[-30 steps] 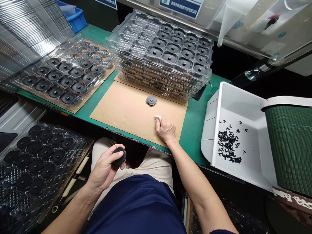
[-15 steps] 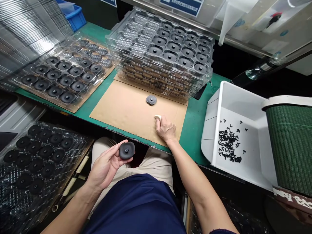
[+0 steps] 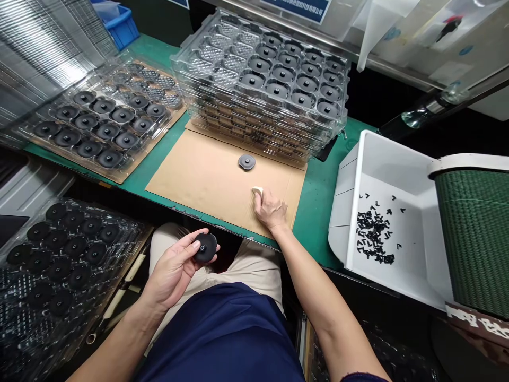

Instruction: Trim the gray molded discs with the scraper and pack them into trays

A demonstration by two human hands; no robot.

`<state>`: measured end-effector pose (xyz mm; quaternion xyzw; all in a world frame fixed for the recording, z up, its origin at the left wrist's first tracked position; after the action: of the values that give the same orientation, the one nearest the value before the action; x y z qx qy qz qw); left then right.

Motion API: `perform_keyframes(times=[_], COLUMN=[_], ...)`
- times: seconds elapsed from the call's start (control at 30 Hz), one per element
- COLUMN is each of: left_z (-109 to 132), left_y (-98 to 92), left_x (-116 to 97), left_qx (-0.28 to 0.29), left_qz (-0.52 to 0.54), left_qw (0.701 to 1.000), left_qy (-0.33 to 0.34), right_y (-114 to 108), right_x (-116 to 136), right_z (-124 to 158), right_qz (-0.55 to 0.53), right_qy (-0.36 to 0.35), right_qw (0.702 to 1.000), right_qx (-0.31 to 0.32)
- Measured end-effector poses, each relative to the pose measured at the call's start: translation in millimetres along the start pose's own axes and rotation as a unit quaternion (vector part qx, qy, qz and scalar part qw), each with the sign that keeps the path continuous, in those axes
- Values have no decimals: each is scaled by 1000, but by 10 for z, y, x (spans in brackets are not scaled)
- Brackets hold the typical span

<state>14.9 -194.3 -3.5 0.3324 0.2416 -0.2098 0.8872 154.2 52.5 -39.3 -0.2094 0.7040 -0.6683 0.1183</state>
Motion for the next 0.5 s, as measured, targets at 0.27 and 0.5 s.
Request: perform_keyframes(times=[0.27,0.5], left_z=[3,-5], left_y=[-6,-8], left_x=[-11,8], left_qx=[3,8], left_qz=[-14,-18], left_qw=[1000,1000], left_qy=[8,0], right_y=[-15,-22], right_x=[3,6], right_z=[3,3], right_qz=[-1,-3], right_qy=[3,5], right_qw=[1000,1000], right_qx=[0,2])
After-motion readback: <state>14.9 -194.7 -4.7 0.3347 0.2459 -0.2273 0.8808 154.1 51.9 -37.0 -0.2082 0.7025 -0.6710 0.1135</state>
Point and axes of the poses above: each hand's wrist, its own z-axis away from the middle knuckle, its own y-axis out of the palm, x = y × z, the point moved 8 cm from there along -z, towards the middle knuckle, and after that the axes turned 1 degree about x, right-handed, at the moved point
